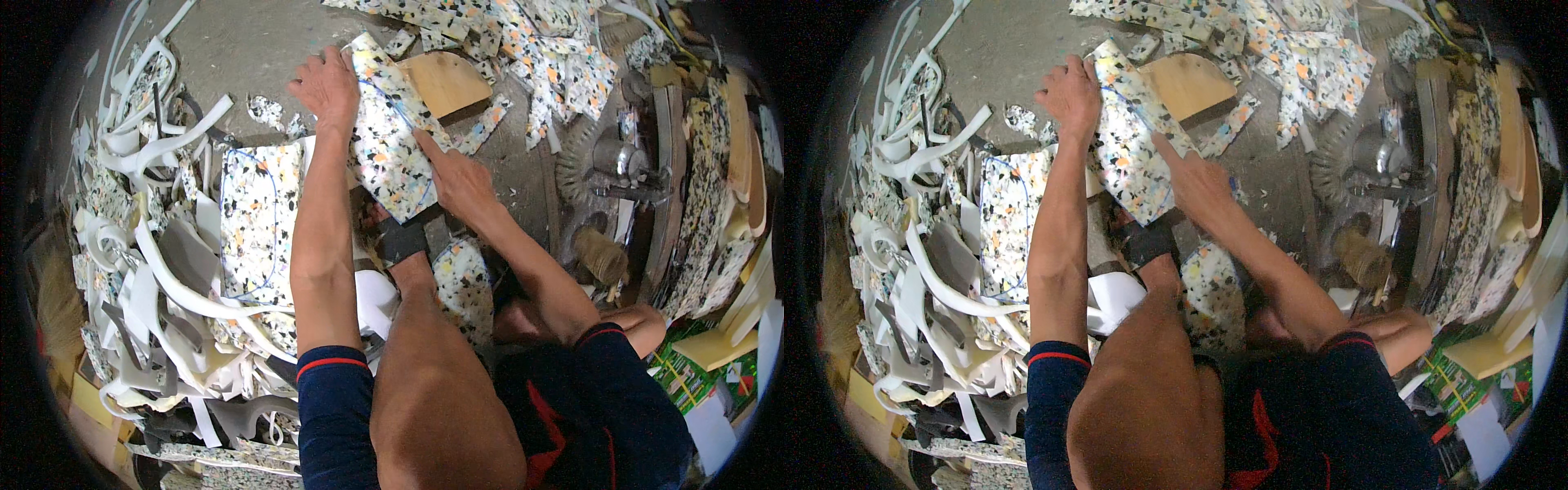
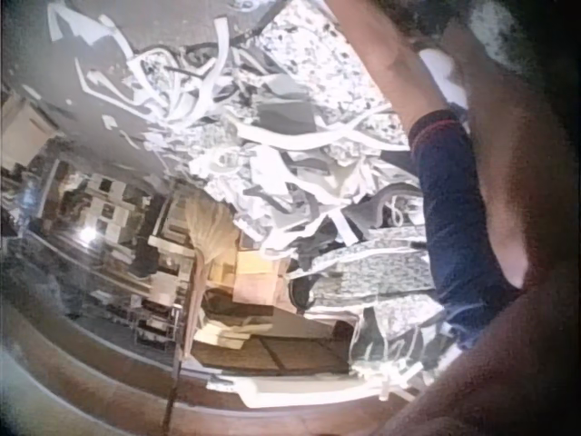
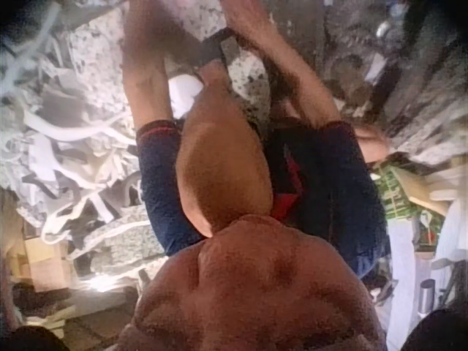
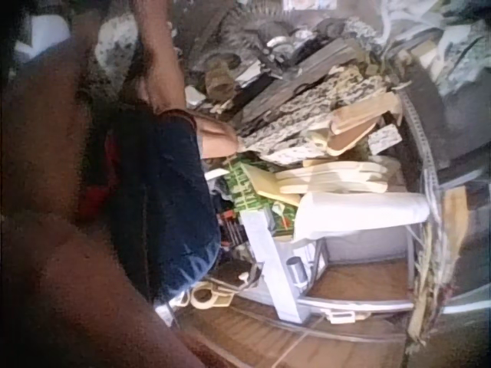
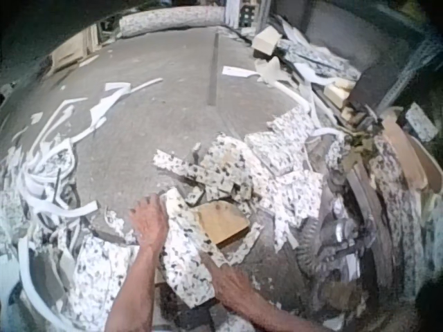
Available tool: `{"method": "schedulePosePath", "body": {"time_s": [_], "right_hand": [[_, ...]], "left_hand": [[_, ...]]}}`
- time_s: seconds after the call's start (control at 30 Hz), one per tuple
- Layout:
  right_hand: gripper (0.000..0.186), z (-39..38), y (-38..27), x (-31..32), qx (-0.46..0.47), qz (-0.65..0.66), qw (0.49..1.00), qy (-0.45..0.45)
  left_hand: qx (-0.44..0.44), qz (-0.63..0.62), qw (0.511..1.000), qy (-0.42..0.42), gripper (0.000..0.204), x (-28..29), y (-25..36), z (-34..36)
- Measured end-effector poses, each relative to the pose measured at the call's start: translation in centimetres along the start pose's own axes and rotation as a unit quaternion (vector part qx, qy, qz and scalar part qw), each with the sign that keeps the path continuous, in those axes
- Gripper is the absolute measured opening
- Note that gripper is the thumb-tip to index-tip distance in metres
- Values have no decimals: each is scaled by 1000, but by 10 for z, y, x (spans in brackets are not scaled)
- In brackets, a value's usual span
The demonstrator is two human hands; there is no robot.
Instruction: The person sits on the floor and uses a knife to cut a speckled composite material along a marked line. They hold the material with one hand and guide the knife with the other, producing cut pieces and shavings.
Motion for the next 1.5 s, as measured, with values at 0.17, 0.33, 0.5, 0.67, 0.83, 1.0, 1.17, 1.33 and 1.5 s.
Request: {"method": "schedulePosePath", "body": {"time_s": [0.17, 0.33, 0.5, 0.67, 0.83, 1.0, 1.17, 1.33, 1.5], "right_hand": [[67, -49, 11, -2, -10, 16, 999, -43], [69, -60, 12, 1, -15, 25, 998, -53], [66, -24, 8, -3, -17, 5, 1000, -16], [69, -52, 14, -10, -29, 4, 997, -73], [71, -90, 23, -14, -44, 34, 992, -110], [69, -76, 20, -2, -35, 44, 996, -73], [71, -37, 6, 14, 5, 10, 1000, 6], [69, -25, 10, 14, 18, 20, 1000, 2], [62, 1, 6, 7, 9, 1, 1000, -9]], "left_hand": [[12, -19, 1000, -9, 36, -4, -6, -2], [5, -19, 1000, -10, 36, -3, -2, -1], [-1, -20, 1000, 4, 35, 4, -1, 1], [-7, 4, 1000, 23, 32, -1, -1, -5], [-7, -15, 1000, 24, 29, -1, 1, -4], [-12, -9, 999, 33, 29, 19, 5, 5], [-45, -40, 995, 74, 32, 35, -9, 30], [-35, 5, 997, 64, 56, 35, 21, -34], [13, -53, 990, -128, 67, 1, 43, -130]]}}
Point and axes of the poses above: each hand's wrist, its own z-axis towards the middle knuckle, its own x-axis out of the back of the hand, y = z × x, the point moved 9 cm from there along z, towards the middle knuckle, and after that the axes turned 7 degrees about -z, right-handed, at the moved point
